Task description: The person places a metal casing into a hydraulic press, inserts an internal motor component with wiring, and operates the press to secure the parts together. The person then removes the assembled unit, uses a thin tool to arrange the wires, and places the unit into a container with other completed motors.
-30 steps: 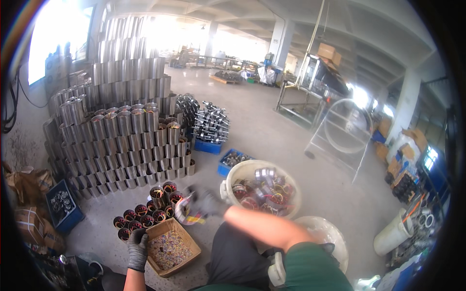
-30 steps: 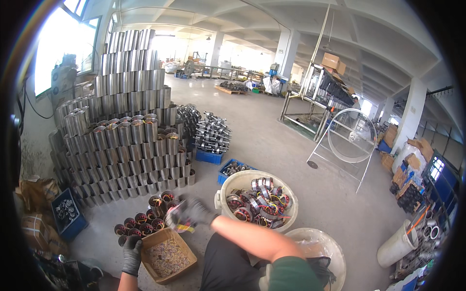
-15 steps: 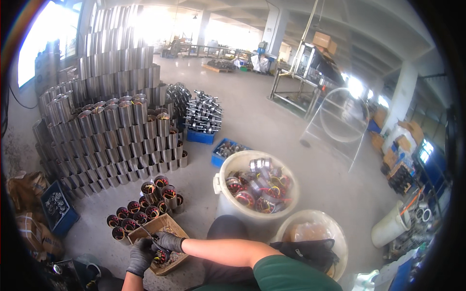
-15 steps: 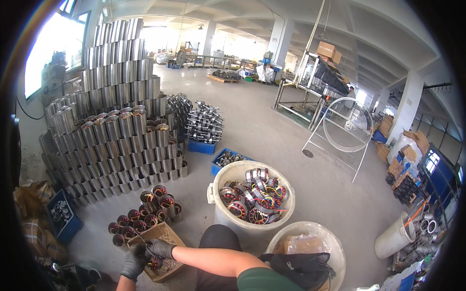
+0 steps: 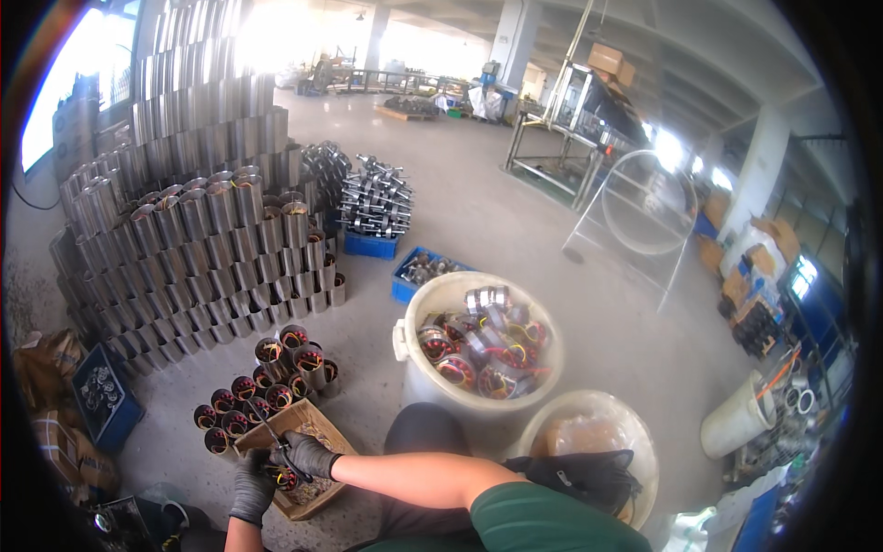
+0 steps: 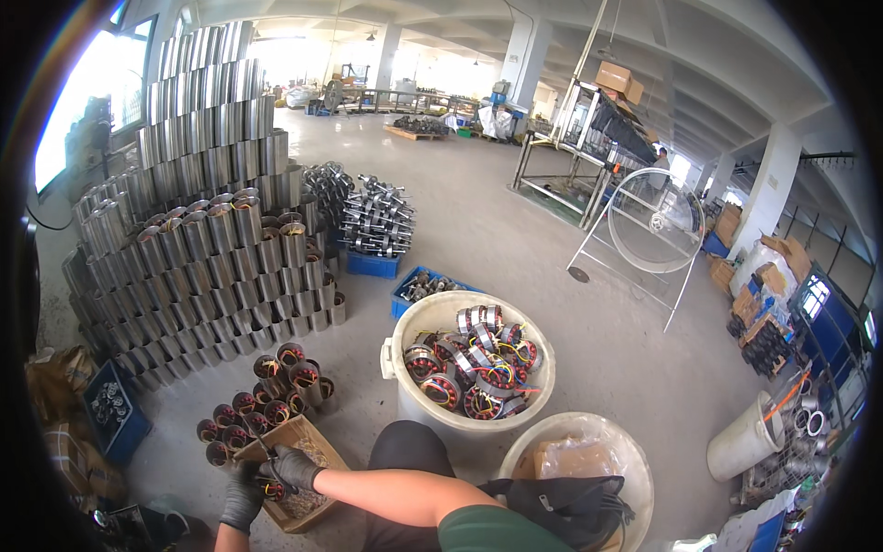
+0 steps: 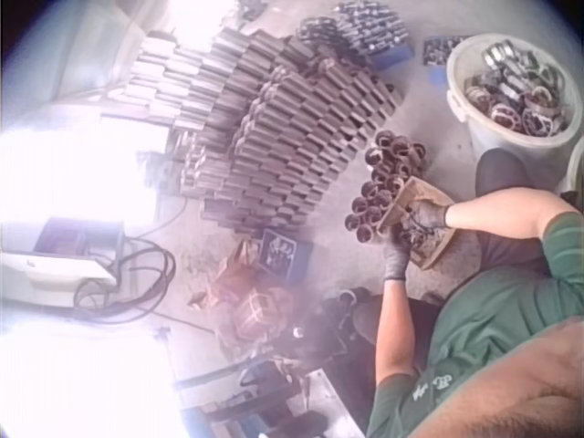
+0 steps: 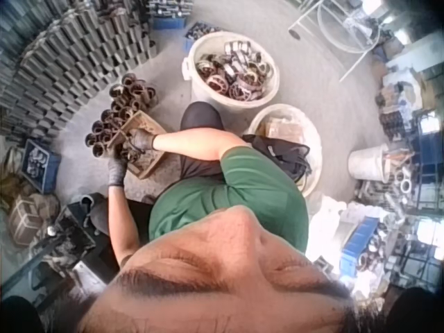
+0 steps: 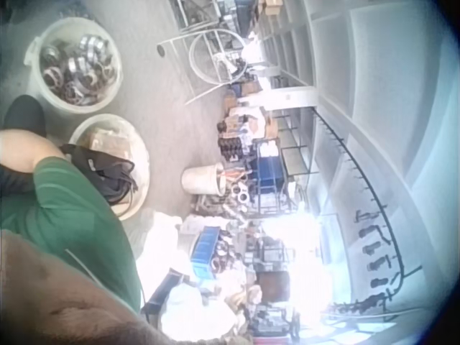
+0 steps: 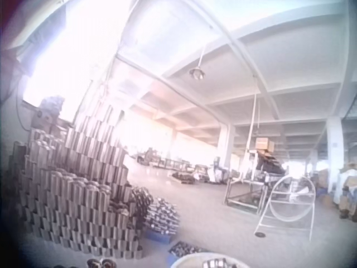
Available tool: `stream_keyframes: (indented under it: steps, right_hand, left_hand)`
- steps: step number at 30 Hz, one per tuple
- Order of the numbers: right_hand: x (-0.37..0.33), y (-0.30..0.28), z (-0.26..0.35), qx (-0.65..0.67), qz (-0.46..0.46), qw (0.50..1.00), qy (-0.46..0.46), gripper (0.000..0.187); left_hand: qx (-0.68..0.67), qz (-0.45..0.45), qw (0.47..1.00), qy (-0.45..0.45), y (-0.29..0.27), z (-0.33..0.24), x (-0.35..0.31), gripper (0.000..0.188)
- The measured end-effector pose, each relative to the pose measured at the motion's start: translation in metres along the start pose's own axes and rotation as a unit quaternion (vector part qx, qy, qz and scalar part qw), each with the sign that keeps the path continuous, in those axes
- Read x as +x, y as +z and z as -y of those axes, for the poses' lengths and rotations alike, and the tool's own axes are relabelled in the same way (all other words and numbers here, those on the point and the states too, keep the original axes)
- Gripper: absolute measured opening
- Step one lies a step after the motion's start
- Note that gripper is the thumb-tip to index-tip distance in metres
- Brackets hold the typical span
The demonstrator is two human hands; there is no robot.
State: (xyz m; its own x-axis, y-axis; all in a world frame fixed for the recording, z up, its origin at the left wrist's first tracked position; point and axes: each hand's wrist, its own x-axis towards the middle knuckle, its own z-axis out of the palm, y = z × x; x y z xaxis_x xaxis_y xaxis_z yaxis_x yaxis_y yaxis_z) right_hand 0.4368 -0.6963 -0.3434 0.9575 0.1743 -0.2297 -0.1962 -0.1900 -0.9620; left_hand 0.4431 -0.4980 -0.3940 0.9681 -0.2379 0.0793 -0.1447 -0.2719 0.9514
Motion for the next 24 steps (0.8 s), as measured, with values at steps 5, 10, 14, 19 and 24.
stream_keyframes:
  steps: [5,10,14,19,24]
  right_hand:
    - [-0.012,0.003,0.012,0.011,0.034,0.999,-0.003,0.039]
    - [-0.008,0.002,0.004,0.19,0.061,0.977,0.07,0.032]
    - [-0.001,-0.005,0.002,0.295,0.067,0.949,0.094,0.029]
    - [-0.004,-0.002,0.019,0.307,0.102,0.934,0.148,0.028]
    - [0.012,-0.006,-0.003,0.251,0.038,0.965,0.067,0.032]
  left_hand:
    - [0.155,0.032,0.987,0.021,0.006,-0.004,-0.004,0.047]
    - [0.223,0.032,0.974,0.013,0.01,-0.038,-0.013,0.041]
    - [0.258,0.002,0.965,0.047,0.012,-0.071,-0.018,0.033]
    - [-0.426,-0.123,0.89,-0.105,0.006,0.02,-0.002,0.017]
    - [-0.309,-0.129,0.934,-0.124,-0.012,-0.029,0.002,0.021]
